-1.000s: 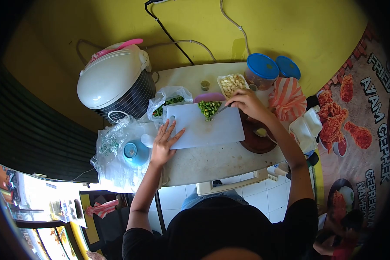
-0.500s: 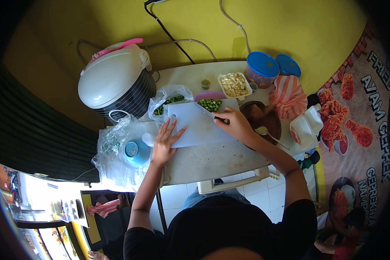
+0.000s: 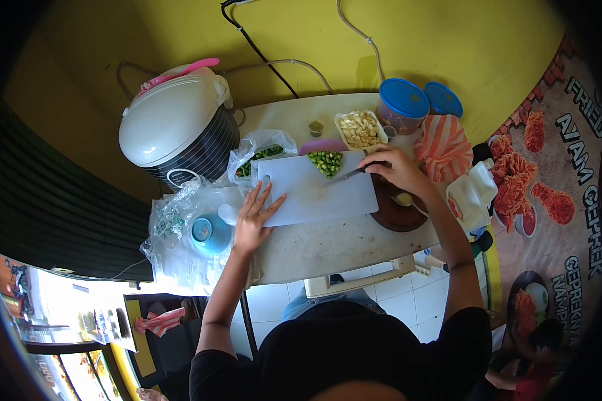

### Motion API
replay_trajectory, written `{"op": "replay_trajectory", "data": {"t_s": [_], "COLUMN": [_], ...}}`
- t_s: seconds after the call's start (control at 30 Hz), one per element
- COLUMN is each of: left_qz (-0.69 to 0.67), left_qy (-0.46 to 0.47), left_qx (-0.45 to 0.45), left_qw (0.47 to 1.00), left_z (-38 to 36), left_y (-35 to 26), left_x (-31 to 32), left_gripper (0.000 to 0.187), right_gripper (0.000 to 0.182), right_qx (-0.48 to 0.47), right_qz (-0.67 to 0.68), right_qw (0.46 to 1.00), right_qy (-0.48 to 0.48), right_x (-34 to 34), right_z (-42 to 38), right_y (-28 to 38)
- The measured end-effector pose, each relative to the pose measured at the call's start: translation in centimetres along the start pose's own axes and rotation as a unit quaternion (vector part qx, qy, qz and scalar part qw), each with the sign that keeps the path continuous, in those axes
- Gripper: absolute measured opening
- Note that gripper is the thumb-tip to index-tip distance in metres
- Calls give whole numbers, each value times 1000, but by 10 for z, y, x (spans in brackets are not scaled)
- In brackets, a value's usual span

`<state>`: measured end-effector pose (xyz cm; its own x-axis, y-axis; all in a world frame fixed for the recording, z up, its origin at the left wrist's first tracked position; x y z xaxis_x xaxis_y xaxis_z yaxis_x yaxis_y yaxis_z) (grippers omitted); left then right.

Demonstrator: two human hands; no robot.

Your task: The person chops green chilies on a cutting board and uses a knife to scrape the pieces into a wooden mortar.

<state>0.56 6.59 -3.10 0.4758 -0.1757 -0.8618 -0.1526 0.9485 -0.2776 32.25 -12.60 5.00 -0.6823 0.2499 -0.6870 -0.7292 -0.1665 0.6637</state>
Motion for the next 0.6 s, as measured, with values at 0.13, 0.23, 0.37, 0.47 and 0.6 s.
{"op": "replay_trajectory", "data": {"t_s": [0.13,0.23,0.37,0.47,0.6], "left_qz": [0,-5,-7,-5,-4], "left_qy": [-6,-5,-4,-5,-1], "left_qx": [3,2,1,2,0], "left_qw": [1000,1000,1000,1000,1000], "left_z": [1,1,1,1,1], "left_y": [-1,-2,-2,-1,-2], "left_x": [0,-1,-1,-1,-1], "left_gripper": [75,75,74,74,73], "right_gripper": [13,13,15,15,14], "right_qx": [-22,-15,-9,-14,-31], "right_qz": [-105,-112,-54,-42,-52], "right_qw": [993,993,998,998,998], "right_qy": [57,45,44,42,33], "right_x": [-10,1,8,11,10], "right_z": [0,12,41,61,65], "right_y": [-15,-23,-35,-50,-52]}}
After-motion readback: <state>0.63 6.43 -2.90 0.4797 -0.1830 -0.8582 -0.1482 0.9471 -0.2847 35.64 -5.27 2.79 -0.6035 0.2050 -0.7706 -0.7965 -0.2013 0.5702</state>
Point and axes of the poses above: each hand's wrist, its own z-axis towards the middle knuckle, its own x-axis out of the palm, y = z × x, the point moved 1 cm from there along z, towards the middle knuckle, and after that the axes turned 6 degrees about y, right-handed, at the moved point
